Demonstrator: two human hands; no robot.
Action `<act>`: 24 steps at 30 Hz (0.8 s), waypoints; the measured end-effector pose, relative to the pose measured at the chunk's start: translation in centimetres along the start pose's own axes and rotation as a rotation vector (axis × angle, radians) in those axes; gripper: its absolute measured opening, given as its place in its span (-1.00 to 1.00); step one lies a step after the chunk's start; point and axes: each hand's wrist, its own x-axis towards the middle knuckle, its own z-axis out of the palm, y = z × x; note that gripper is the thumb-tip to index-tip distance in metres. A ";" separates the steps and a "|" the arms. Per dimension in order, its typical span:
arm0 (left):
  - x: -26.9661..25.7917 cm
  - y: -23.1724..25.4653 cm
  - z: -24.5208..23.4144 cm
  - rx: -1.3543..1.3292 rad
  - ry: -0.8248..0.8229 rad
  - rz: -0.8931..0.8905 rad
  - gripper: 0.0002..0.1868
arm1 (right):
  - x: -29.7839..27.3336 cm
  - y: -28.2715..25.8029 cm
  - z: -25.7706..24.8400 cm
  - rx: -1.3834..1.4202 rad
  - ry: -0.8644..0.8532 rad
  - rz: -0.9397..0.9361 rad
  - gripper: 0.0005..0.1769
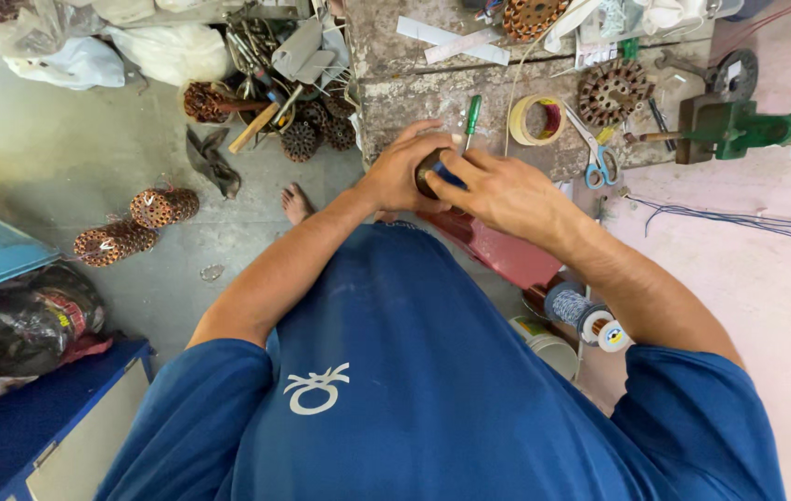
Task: The person applies a viscous substance from a jar onto a small cylindrical component using a screwdriver. They then wrap the component with white tape and place the jar back on the table.
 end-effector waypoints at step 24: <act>1.0 0.0 1.2 0.427 0.183 -0.024 -0.24 | 2.7 -0.1 5.7 -0.132 -0.033 0.366 -0.44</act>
